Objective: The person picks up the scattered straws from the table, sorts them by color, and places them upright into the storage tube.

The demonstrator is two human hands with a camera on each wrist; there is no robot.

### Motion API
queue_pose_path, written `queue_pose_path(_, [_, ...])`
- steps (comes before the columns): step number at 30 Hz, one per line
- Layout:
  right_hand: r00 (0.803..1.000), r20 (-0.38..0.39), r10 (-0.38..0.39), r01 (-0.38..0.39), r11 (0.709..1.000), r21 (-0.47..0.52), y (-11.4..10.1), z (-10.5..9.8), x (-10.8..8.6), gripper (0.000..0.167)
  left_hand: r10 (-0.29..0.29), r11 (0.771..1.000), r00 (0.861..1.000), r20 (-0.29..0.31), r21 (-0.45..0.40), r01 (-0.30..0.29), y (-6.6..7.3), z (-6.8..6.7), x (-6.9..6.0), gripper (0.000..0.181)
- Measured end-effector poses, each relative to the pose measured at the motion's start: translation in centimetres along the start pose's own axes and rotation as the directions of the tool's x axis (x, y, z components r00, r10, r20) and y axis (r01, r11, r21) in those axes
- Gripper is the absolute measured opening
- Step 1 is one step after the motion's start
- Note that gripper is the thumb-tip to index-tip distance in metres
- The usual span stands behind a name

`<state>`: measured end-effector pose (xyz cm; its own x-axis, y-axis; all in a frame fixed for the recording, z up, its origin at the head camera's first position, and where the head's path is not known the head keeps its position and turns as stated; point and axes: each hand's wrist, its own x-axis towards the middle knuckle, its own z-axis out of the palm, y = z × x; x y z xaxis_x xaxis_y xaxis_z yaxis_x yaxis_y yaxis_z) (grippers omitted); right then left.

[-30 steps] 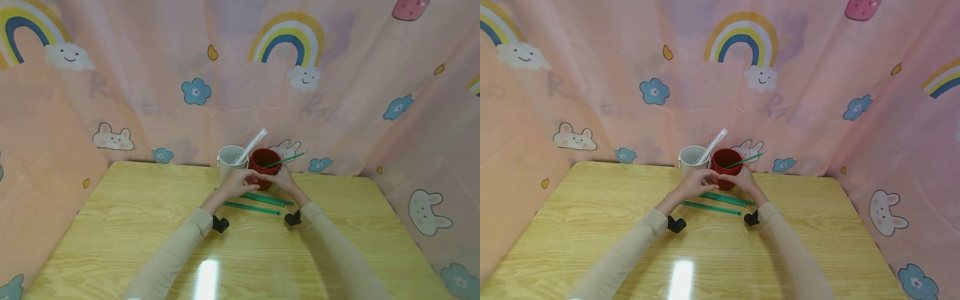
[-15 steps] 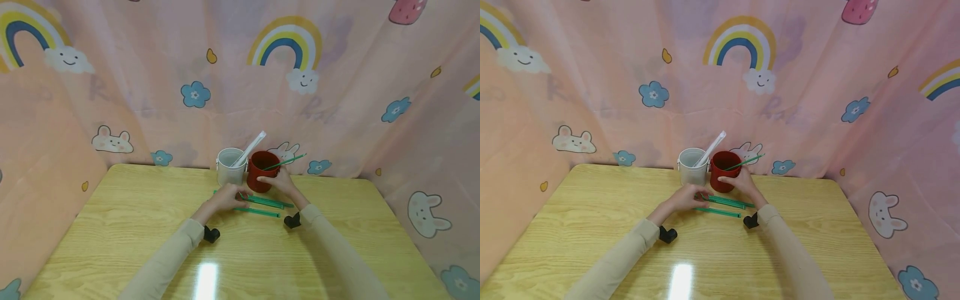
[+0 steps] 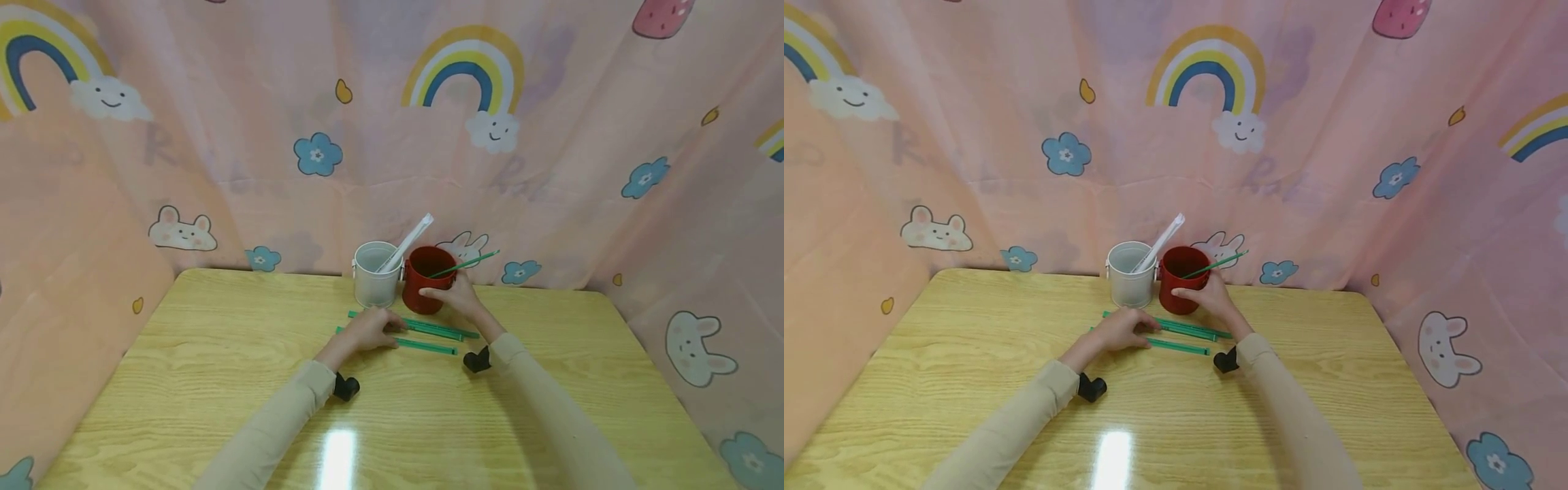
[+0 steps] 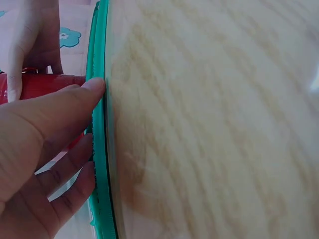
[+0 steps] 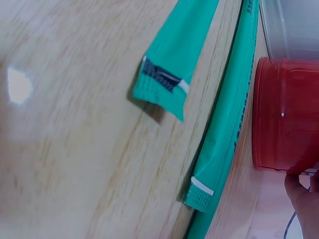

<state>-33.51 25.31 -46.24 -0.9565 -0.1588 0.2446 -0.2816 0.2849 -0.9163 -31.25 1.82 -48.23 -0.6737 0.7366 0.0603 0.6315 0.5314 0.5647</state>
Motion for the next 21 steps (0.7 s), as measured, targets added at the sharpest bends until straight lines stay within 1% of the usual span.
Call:
queue_pose_path(3, [1.0,0.003,0.016,-0.016,1.0,0.011,-1.1,0.0,-0.3,0.075,-0.003,1.0,1.0,0.003,0.013,0.003,0.1,0.0,0.0,0.027])
queue_pose_path(6, [1.0,0.01,0.029,-0.029,1.0,0.0,-1.3,-0.1,-0.4,0.076,-0.021,1.0,1.0,0.015,0.013,0.021,0.2,-0.1,0.1,0.025])
queue_pose_path(10, [0.999,0.003,0.041,-0.041,0.999,0.004,-0.1,-0.1,0.0,0.077,-0.051,0.999,0.998,0.027,-0.006,0.051,0.3,-0.1,-0.1,0.022])
queue_pose_path(14, [0.999,-0.014,0.029,-0.029,0.999,-0.015,1.5,0.0,0.3,0.077,-0.081,0.996,0.996,0.035,-0.035,0.082,0.3,-0.2,-0.3,0.018])
queue_pose_path(17, [1.0,-0.022,0.018,-0.019,1.0,-0.026,1.8,0.0,0.4,0.077,-0.101,0.993,0.994,0.045,-0.057,0.104,0.4,-0.2,-0.5,0.017])
queue_pose_path(19, [0.999,-0.022,0.026,-0.027,0.999,-0.026,1.8,0.1,0.4,0.077,-0.11,0.991,0.992,0.057,-0.067,0.114,0.4,-0.3,-0.6,0.017])
queue_pose_path(21, [0.999,-0.021,0.041,-0.041,0.999,-0.025,1.6,0.1,0.3,0.077,-0.11,0.992,0.991,0.07,-0.06,0.115,0.4,-0.3,-0.7,0.018])
